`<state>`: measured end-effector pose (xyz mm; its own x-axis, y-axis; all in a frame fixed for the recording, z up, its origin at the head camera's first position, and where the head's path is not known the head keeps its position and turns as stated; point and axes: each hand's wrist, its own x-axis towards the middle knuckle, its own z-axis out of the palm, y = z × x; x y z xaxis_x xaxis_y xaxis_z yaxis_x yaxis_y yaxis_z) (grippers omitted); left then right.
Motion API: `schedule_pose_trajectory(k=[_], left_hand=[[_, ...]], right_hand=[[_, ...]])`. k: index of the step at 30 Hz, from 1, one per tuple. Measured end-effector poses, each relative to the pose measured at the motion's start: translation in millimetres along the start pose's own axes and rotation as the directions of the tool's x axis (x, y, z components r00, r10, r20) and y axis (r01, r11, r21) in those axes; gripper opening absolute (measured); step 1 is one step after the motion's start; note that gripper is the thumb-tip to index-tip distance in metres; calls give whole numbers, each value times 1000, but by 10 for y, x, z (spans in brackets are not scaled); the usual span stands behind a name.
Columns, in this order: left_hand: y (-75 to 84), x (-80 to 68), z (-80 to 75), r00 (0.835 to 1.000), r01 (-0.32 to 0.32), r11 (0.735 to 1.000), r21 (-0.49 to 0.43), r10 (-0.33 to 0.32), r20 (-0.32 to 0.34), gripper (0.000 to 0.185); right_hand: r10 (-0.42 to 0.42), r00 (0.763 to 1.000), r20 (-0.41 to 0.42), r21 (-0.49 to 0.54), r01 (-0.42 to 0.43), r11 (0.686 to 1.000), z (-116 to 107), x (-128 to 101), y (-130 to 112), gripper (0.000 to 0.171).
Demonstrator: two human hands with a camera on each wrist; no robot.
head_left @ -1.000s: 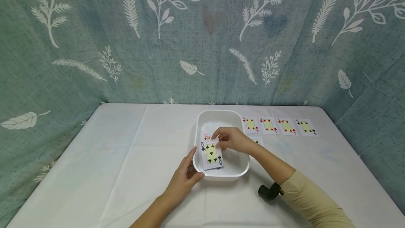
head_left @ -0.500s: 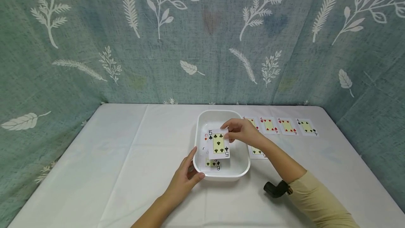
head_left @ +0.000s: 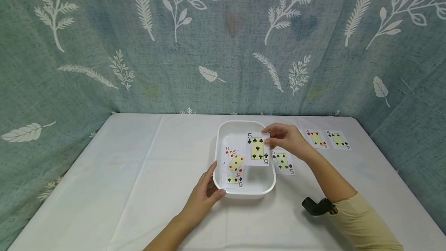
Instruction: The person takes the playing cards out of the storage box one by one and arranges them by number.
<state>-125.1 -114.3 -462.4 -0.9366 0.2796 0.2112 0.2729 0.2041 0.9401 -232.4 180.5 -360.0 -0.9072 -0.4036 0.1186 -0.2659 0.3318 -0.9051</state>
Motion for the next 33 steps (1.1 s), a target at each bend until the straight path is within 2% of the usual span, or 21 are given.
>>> schedule_pose_trajectory(k=[5,11,22,33], left_hand=[[-2,-1,-3,1000,-13,1000,3,13,2,81],[-10,6,-4,1000,-13,1000,6,13,6,81],[5,-2,-6,1000,10,1000,4,-10,1,81],[16,-2,-9,1000,12,1000,-11,-12,11,82]], right_hand=[[0,1000,-23,-16,0,1000,-132,-81,17,31],[38,997,-64,-42,-41,998,-283,-165,47,32],[77,991,-105,-81,-86,993,-489,-336,93,36],[87,984,-157,-108,-105,989,-710,-534,236,36]])
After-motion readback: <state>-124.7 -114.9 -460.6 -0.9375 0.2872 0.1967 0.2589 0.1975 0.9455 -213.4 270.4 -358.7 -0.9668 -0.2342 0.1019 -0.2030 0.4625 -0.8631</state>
